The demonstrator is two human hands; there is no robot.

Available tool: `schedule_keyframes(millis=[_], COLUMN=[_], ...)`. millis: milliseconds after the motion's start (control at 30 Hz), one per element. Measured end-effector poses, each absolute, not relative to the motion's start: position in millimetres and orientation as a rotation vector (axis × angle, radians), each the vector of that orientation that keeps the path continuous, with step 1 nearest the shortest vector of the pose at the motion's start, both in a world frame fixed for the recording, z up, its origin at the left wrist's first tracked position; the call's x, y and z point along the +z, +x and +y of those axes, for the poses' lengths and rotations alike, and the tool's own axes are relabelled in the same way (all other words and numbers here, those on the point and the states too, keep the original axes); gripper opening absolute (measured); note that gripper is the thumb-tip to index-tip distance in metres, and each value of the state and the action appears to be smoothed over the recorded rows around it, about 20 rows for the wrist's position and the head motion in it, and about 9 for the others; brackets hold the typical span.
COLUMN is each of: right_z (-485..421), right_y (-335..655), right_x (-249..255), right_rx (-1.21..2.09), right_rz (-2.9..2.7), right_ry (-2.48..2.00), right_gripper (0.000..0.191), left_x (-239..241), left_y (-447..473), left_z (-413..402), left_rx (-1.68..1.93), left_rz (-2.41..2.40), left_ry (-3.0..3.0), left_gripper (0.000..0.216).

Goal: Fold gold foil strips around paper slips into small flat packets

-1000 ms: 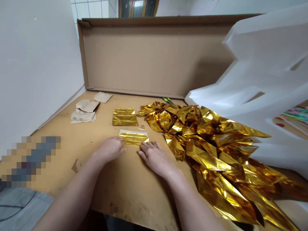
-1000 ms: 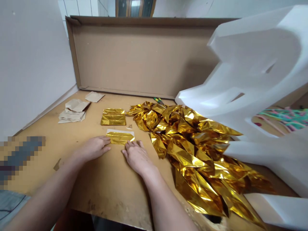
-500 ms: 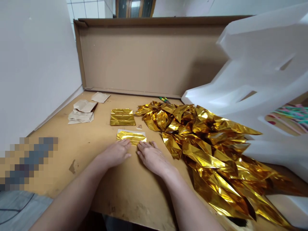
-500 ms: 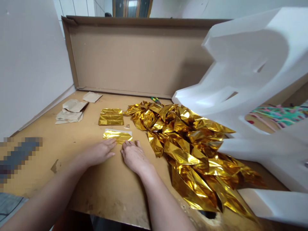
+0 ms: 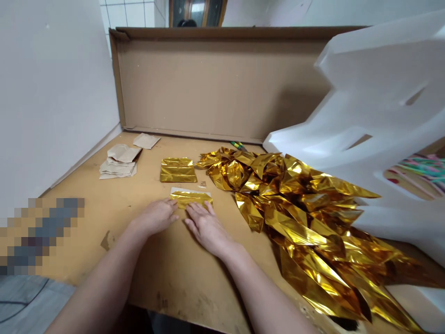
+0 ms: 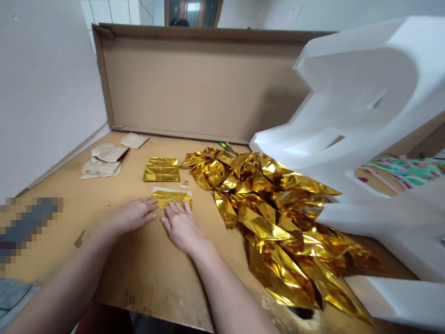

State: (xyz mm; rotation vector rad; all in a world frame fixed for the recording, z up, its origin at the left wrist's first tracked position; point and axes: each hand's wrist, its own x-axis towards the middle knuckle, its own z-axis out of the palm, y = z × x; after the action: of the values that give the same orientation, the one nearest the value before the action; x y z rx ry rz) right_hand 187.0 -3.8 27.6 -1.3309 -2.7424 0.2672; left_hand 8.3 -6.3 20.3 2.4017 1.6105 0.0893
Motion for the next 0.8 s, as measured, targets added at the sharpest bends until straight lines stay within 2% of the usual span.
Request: schedule_keyframes(millis=[100, 233, 467, 600, 800], right_z=[-5, -3, 5, 5, 3], right_y=[181, 185, 220, 225, 221], right_x=[20, 27, 58, 59, 52], right_rx=[0.384, 0.484, 0.300, 0.186, 0.128], right_rz=[-2.817, -2.861, -2.834, -2.874, -2.835], right_ry=[-1.249, -1.360, -1.712, -1.686, -1.670], right_gripper=[0.054, 0.060, 0.046, 0.040, 0.040], left_x=[18, 16, 20, 23, 11], left_y=[7, 5, 6, 11, 35], left_z=[-5, -5, -5, -5, -7], left_rx=[0.113, 0.163, 0.156, 0.115, 0.254], left_rz=[1.609, 1.599, 1.592, 1.632, 1.512], left_ry=[2.389, 2.378, 2.384, 2.433, 2.552], left_gripper=[0.040, 0.038, 0.030, 0.029, 0.044])
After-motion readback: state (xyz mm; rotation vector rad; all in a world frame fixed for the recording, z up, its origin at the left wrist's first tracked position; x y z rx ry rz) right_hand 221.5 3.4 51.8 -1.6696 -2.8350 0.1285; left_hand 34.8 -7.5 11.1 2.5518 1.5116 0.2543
